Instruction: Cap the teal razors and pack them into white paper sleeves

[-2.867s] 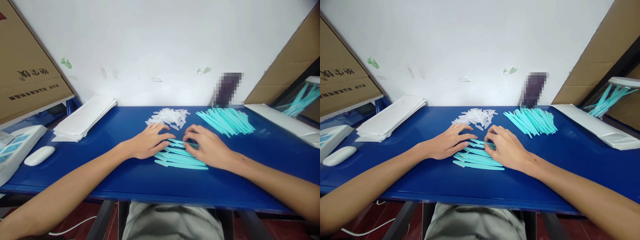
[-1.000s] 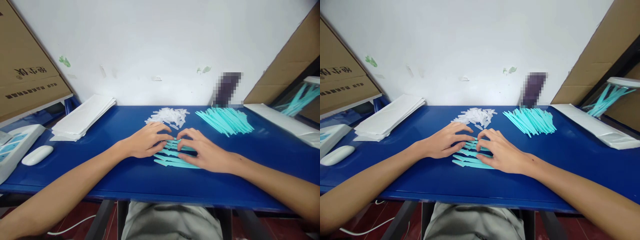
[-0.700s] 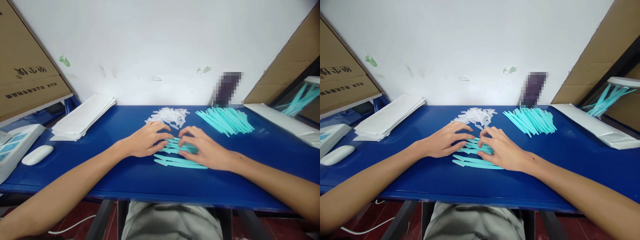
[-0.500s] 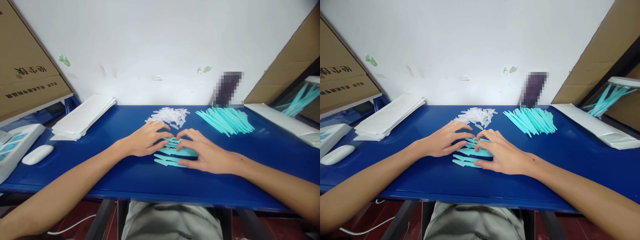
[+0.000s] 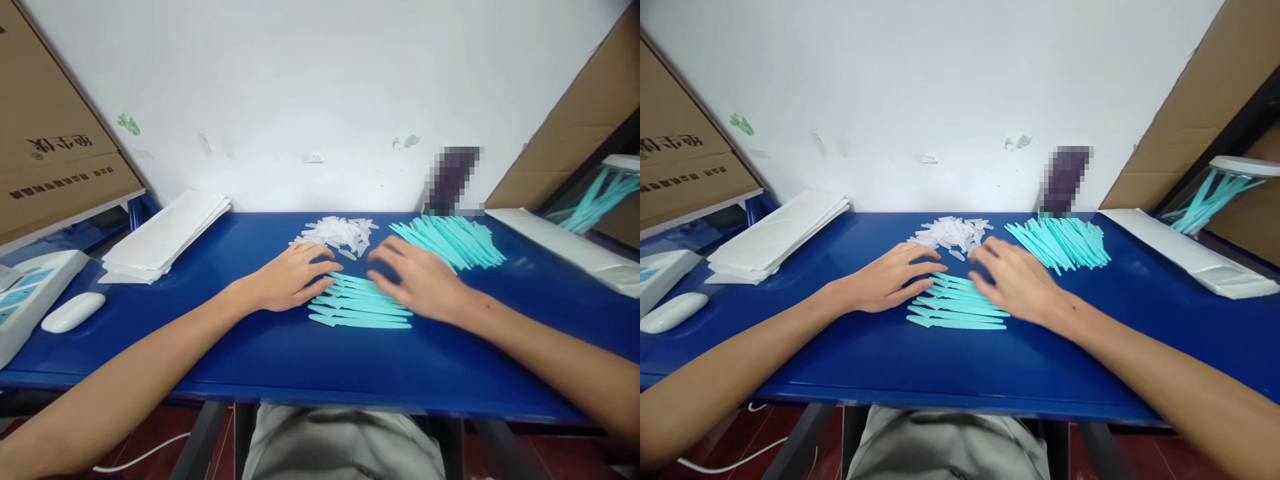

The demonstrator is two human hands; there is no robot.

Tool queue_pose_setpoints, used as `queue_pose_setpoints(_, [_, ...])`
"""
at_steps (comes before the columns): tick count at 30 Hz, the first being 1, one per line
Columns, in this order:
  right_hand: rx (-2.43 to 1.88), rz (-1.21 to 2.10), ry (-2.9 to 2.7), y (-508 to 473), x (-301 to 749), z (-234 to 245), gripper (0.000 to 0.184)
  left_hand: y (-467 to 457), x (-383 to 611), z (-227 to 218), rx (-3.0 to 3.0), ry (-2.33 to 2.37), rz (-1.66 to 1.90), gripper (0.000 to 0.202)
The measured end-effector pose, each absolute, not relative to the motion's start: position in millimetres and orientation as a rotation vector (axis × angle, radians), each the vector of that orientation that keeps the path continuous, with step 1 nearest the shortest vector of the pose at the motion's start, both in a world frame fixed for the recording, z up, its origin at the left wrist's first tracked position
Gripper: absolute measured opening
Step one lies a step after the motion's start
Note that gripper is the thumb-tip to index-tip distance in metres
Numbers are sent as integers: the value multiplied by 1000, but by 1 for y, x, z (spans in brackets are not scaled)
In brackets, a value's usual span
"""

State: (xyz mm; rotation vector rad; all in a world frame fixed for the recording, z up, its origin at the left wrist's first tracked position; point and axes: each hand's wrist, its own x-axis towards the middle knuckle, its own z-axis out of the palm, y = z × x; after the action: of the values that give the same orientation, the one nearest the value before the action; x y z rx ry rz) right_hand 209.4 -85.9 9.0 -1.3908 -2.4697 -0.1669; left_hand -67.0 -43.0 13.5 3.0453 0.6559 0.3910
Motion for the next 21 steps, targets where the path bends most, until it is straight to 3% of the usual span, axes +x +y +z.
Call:
queue_pose_setpoints(3, [-1931, -477, -2255, -63, 240, 14, 40, -43, -67, 14, 3043, 667, 387, 42])
queue_pose_setpoints(6, [-2219, -422, -2169, -47, 268, 18, 42, -42, -68, 14, 3038, 674, 374, 42])
queue_pose_setpoints(13, [-2338, -183, -2194, -37, 285, 14, 37, -42, -68, 14, 3032, 692, 343, 42])
queue_pose_setpoints(21, [-2315, -300, -2234, -41, 274, 14, 34, -41, -69, 14, 3020, 691, 329, 43])
